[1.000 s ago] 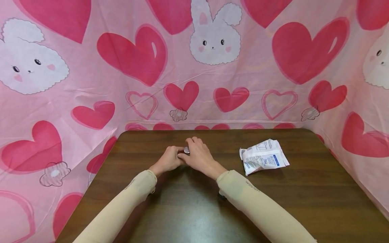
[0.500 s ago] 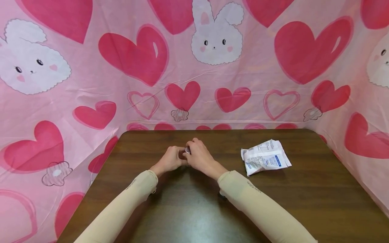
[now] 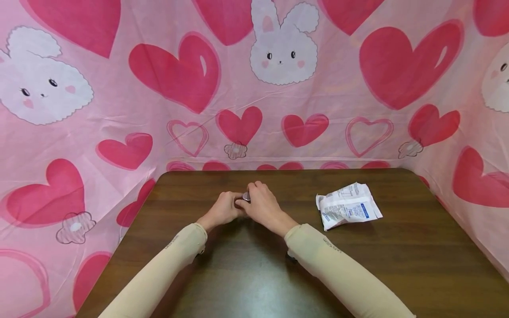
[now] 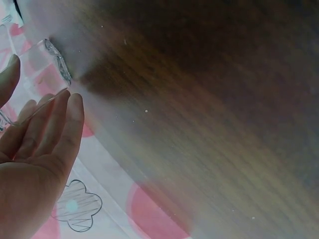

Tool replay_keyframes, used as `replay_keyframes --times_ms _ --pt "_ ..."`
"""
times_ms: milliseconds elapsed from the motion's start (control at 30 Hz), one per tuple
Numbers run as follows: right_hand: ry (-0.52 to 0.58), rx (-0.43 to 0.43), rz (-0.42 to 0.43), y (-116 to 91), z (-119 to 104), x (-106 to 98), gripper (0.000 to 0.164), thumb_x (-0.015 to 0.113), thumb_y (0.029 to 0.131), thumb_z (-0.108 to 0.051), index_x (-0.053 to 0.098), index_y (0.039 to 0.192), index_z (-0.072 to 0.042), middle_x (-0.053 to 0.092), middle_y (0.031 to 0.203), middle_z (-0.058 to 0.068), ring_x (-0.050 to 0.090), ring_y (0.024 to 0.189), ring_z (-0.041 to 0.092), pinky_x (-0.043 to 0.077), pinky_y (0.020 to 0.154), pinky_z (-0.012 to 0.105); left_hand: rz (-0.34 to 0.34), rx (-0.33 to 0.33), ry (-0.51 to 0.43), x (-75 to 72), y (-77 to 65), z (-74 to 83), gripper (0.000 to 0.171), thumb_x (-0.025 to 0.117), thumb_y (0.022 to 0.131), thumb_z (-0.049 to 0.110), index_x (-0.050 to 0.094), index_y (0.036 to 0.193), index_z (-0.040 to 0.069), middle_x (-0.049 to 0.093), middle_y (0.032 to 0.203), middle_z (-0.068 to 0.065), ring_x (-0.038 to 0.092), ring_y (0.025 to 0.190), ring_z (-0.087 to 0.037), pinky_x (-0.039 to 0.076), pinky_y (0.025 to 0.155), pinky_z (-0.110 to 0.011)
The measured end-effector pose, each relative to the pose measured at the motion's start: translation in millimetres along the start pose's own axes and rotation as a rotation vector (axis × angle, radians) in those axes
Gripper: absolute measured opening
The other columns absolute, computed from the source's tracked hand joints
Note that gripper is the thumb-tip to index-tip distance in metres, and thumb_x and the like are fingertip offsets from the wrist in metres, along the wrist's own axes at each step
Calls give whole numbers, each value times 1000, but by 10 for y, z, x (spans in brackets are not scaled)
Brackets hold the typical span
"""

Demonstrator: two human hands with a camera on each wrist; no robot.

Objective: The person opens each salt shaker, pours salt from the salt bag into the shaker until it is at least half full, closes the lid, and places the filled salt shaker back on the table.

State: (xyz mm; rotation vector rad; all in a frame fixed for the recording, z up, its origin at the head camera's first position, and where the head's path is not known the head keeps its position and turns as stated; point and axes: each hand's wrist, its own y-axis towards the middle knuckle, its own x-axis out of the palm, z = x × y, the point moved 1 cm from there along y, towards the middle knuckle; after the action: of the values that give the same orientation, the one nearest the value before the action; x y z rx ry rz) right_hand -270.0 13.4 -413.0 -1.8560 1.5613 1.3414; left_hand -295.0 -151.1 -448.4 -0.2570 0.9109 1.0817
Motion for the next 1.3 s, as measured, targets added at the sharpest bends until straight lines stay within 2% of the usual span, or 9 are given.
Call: replay_keyframes --times_ms 200,400,700,900,1067,1300 --pt "21 -10 -4 11 11 15 29 83 93 -27 68 95 -3 58 92 8 57 88 26 53 76 38 -5 -16 -5 -12 -1 9 26 93 80 11 80 102 8 76 90 4 63 77 -12 55 75 -32" --pt "59 -54 0 15 8 7 21 81 93 -18 73 101 0 61 99 11 60 93 30 53 84 42 -7 -17 -21 -8 -8 7 28 93 81 9 80 105 6 77 94 1 67 81 -10 57 75 -31" --pt "105 -63 -48 15 -8 -37 25 80 92 -8 75 113 3 65 108 15 61 102 34 52 92 46 7 5 -26 7 -14 3 27 93 80 6 79 102 4 77 90 1 68 79 -9 56 74 -30" --pt "121 -69 -50 20 -15 -69 26 79 89 -2 75 114 4 67 108 16 63 101 34 53 92 46 -1 -11 -34 2 -21 -2 24 93 80 7 79 100 6 78 89 2 70 79 -8 57 75 -30" --pt "150 -49 -39 17 -7 -86 25 77 90 0 74 115 4 66 108 15 64 100 31 54 91 44 -8 -27 -43 -13 -13 2 25 93 81 10 79 101 7 78 90 3 71 80 -10 58 76 -31" --pt "170 -23 -29 -19 30 -105 25 80 93 -8 74 116 2 66 109 14 64 99 29 56 89 43 -25 -25 -54 -2 -15 -7 27 94 81 13 79 103 8 76 87 5 69 77 -10 57 74 -31"
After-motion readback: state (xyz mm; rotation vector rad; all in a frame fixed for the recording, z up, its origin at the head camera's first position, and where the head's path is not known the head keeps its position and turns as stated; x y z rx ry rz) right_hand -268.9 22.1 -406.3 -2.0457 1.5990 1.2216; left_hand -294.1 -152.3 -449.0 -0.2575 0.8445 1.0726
